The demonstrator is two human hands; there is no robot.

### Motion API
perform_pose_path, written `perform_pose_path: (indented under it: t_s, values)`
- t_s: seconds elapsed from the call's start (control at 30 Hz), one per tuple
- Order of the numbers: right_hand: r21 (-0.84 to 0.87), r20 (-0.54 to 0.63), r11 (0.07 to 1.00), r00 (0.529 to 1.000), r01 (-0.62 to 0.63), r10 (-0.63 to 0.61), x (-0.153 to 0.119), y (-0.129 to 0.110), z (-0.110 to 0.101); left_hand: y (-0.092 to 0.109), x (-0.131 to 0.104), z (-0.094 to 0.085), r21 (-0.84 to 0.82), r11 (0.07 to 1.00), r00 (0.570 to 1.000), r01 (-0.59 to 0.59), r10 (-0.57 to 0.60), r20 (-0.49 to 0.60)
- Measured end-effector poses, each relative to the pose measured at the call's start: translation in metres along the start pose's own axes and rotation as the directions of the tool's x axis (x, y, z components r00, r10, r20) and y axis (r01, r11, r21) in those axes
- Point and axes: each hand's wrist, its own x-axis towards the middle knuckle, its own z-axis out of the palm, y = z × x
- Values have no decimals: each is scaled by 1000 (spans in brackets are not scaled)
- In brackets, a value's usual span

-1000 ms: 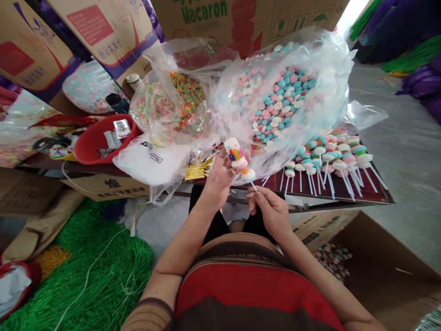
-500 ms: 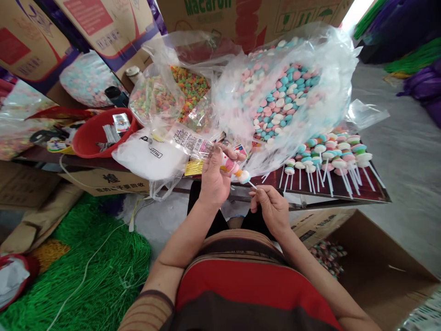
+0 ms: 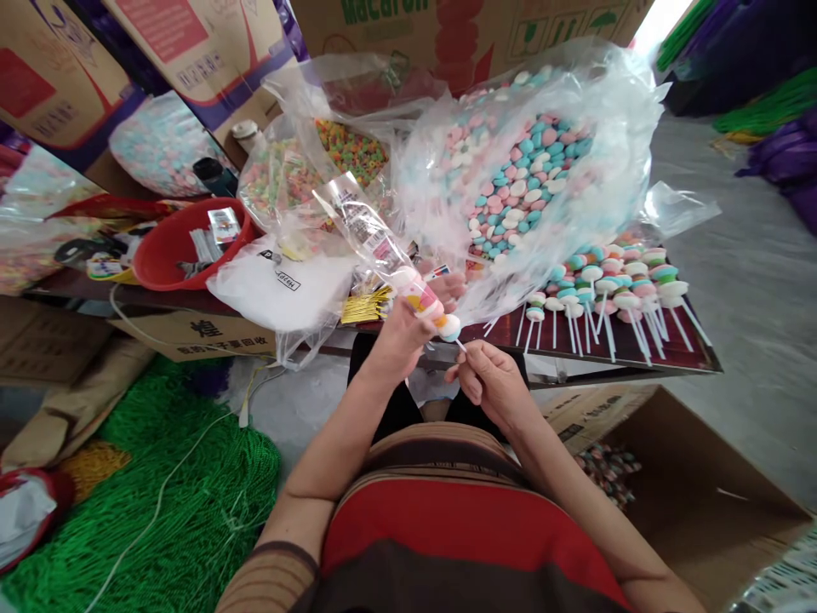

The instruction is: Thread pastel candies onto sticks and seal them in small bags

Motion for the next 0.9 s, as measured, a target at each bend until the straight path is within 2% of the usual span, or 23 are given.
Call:
perform_pose_path:
  t_s: [0.07, 0.17, 0.23, 0.43, 0.53, 0.6, 0.73, 0.9]
  values:
    - [-29, -4, 1000, 1000, 3, -3, 0, 0, -2, 13, 5, -8, 2, 1000, 999, -31, 31, 6]
    - [-49, 14, 999, 1000, -15, 16, -2, 1, -3, 28, 11, -12, 24, 993, 988, -119, 121, -96]
    - [-52, 18, 998, 1000, -21, 22, -3, 3, -2, 29, 12, -8, 40, 989, 978, -141, 145, -152]
    - [-81, -61, 996, 997, 42, -47, -1, 8, 3, -1, -3, 12, -10, 989, 973, -147, 143, -183]
    - [-124, -110, 985, 985, 118, -132, 1, 7, 7, -16, -10, 11, 18, 991, 981, -130, 131, -144]
    - [-105, -121, 986, 983, 127, -139, 2, 5, 8, -20, -12, 7, 30, 994, 987, -101, 104, -120]
    - [-48, -88, 997, 994, 66, -70, 3, 3, 2, -8, -8, -4, -11, 996, 989, -83, 81, -120]
    - [-123, -52, 992, 998, 18, -24, 1, 4, -5, 16, 1, -7, -28, 996, 981, -82, 76, -181]
